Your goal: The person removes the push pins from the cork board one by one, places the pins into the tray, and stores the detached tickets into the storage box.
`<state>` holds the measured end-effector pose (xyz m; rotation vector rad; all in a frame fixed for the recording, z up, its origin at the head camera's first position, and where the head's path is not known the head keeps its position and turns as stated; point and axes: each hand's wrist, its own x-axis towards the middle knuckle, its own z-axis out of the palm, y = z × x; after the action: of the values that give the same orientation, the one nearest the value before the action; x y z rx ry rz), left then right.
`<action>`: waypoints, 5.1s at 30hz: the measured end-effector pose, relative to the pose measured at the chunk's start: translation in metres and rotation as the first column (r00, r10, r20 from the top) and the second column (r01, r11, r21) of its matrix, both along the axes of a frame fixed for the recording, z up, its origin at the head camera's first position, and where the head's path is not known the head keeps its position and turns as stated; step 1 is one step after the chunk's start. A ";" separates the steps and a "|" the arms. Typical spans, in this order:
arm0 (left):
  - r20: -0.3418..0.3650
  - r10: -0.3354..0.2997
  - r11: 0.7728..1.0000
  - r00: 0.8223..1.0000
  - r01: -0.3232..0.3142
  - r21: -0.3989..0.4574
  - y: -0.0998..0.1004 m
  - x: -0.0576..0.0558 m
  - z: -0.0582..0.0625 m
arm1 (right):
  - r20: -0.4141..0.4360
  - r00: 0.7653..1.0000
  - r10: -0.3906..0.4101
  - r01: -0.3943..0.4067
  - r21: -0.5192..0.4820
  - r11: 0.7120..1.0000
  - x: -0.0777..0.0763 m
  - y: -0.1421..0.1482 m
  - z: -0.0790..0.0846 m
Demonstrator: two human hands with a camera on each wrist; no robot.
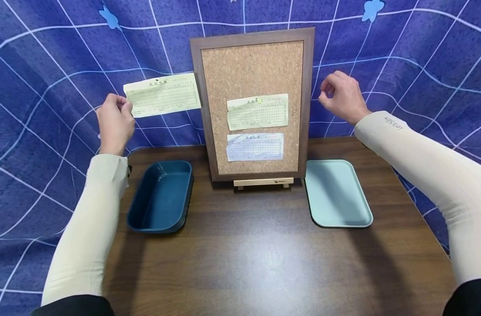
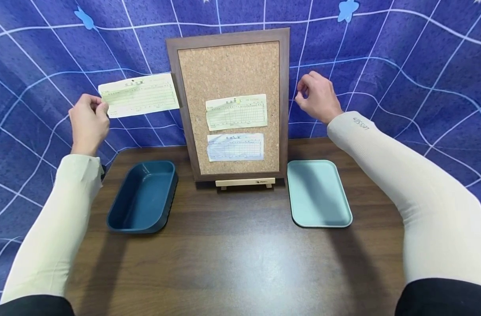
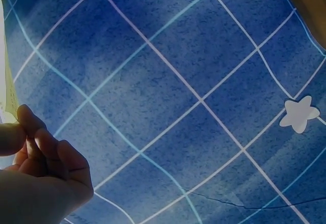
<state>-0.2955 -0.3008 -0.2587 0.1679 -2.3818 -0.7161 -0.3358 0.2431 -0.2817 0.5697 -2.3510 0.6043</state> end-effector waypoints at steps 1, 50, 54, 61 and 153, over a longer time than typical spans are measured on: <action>0.002 0.005 1.000 1.000 -0.005 -0.002 -0.001 0.000 0.000 | 0.002 1.000 -0.001 0.001 0.000 1.000 0.000 0.001 -0.001; 0.181 0.000 0.998 0.984 0.010 -0.056 -0.060 0.036 -0.065 | 0.060 0.998 0.003 -0.003 0.002 1.000 0.010 0.014 -0.039; 0.194 -0.005 0.997 0.981 0.019 -0.073 -0.062 0.041 -0.070 | 0.068 0.998 -0.001 0.001 0.002 1.000 0.012 0.016 -0.044; 0.216 -0.008 0.997 0.976 0.024 -0.071 -0.065 0.048 -0.076 | 0.088 0.996 0.000 0.001 -0.005 1.000 0.014 0.019 -0.052; 0.503 -0.166 0.969 0.848 0.235 -0.076 -0.064 0.085 -0.134 | 0.239 0.971 0.004 -0.006 0.007 1.000 0.024 0.034 -0.125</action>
<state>-0.2103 -0.3646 -0.3930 0.0432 -2.9678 -0.6604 -0.3115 0.2775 -0.4066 0.5317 -2.5781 0.7007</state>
